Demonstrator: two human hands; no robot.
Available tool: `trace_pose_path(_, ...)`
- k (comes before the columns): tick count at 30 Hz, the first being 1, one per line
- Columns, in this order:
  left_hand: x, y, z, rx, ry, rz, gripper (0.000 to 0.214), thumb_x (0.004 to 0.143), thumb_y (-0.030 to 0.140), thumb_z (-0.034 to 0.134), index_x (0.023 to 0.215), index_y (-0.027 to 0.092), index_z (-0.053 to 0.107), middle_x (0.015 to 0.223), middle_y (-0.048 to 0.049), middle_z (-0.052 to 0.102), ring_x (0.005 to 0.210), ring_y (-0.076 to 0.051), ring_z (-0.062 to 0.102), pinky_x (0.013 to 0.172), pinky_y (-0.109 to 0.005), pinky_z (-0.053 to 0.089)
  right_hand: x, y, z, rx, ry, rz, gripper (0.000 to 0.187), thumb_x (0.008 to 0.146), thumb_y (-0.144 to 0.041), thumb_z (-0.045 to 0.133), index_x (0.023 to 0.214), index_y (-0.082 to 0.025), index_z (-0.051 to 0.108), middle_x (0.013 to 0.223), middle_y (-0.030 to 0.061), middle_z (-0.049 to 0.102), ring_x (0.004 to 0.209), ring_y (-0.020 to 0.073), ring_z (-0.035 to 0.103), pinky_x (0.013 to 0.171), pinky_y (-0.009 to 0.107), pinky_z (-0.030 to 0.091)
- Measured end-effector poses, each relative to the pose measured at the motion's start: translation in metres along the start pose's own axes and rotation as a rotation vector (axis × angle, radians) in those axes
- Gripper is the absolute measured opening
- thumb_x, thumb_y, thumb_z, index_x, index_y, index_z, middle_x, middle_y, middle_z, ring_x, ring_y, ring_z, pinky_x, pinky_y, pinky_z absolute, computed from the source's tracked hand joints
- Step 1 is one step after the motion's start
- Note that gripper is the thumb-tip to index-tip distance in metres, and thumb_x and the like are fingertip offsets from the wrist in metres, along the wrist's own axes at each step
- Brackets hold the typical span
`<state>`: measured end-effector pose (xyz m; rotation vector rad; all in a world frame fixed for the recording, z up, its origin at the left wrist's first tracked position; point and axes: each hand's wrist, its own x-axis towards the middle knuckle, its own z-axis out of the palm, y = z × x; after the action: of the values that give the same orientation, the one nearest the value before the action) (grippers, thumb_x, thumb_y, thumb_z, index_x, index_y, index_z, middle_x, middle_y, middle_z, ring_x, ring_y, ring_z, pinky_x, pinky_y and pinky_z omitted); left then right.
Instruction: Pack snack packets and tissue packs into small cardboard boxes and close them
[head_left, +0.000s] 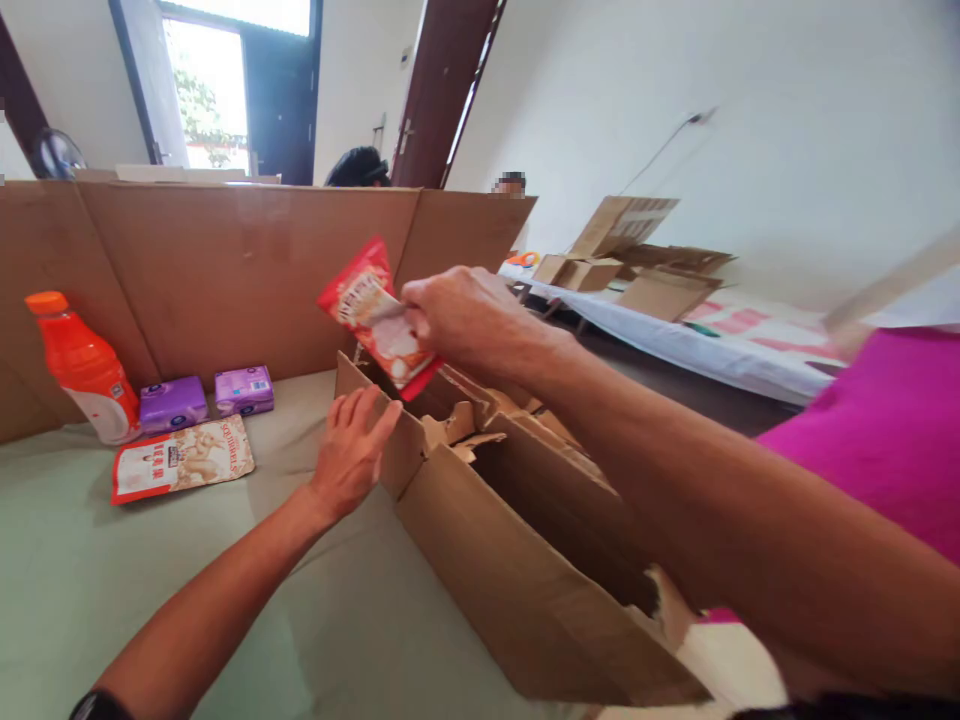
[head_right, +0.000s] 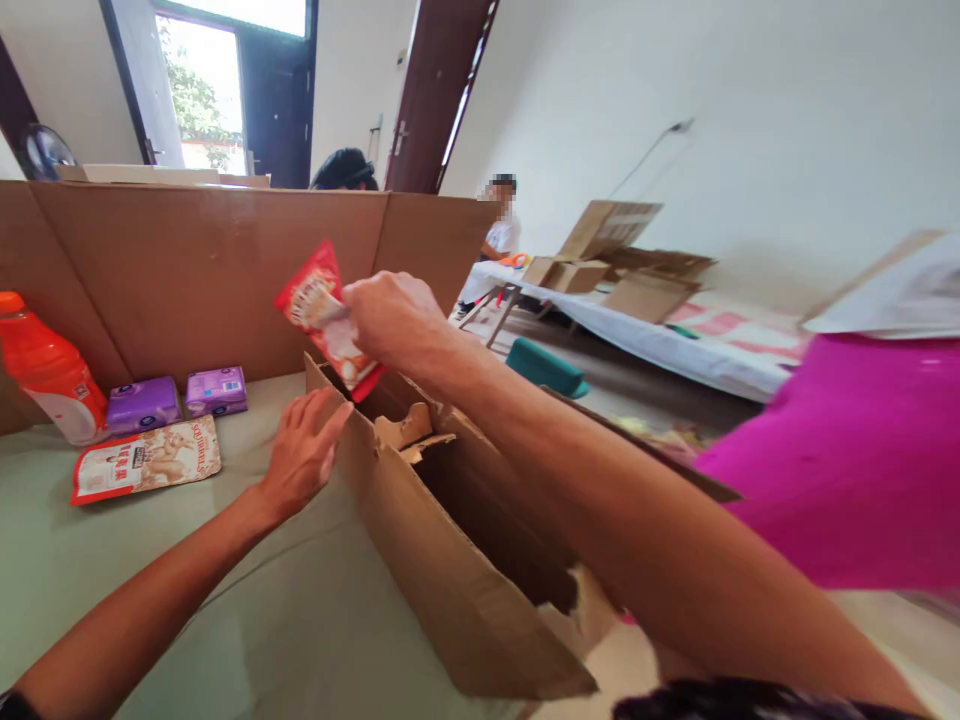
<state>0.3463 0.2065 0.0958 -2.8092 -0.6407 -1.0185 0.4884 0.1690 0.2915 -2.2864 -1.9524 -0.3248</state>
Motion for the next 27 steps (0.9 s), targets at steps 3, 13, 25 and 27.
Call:
trace_pose_path(3, -0.034, 0.001, -0.007, -0.004, 0.079, -0.032, 0.055, 0.089, 0.009, 0.053, 0.143, 0.019, 0.047, 0.15, -0.0198, 0.046, 0.139, -0.033, 0.044, 0.111, -0.057, 0.039, 0.016, -0.034, -0.005, 0.012, 0.056, -0.092, 0.026, 0.095, -0.019, 0.05, 0.108, -0.014, 0.072, 0.11, 0.0147, 0.073, 0.109, 0.0322, 0.066, 0.087, 0.037, 0.046)
trace_pose_path(13, -0.075, -0.028, -0.021, 0.034, 0.098, -0.038, 0.037, 0.083, 0.006, 0.054, 0.118, 0.02, 0.062, 0.137, -0.0212, 0.056, 0.121, -0.037, 0.058, 0.095, -0.056, 0.052, 0.064, -0.079, 0.051, 0.264, -0.002, -0.231, 0.029, 0.099, -0.04, 0.051, 0.111, -0.025, 0.072, 0.12, 0.004, 0.074, 0.101, 0.0176, 0.066, 0.079, 0.024, 0.046)
trace_pose_path(25, 0.105, 0.006, 0.005, -0.069, -0.07, 0.105, 0.042, 0.088, 0.008, 0.052, 0.128, 0.021, 0.061, 0.144, -0.0124, 0.056, 0.135, -0.03, 0.048, 0.113, -0.051, 0.042, -0.011, 0.144, 0.088, 0.174, -0.336, 0.125, 0.024, 0.093, -0.012, 0.057, 0.107, -0.017, 0.075, 0.106, 0.0049, 0.076, 0.097, 0.0171, 0.068, 0.086, 0.024, 0.051)
trace_pose_path(27, 0.139, 0.014, 0.025, -0.069, -0.154, 0.138, 0.041, 0.089, 0.01, 0.057, 0.129, 0.021, 0.061, 0.142, -0.012, 0.057, 0.134, -0.029, 0.05, 0.111, -0.051, 0.044, -0.004, 0.149, 0.097, 0.17, -0.371, 0.118, 0.022, 0.097, -0.025, 0.06, 0.115, -0.016, 0.07, 0.113, 0.0066, 0.071, 0.1, 0.019, 0.067, 0.09, 0.034, 0.054)
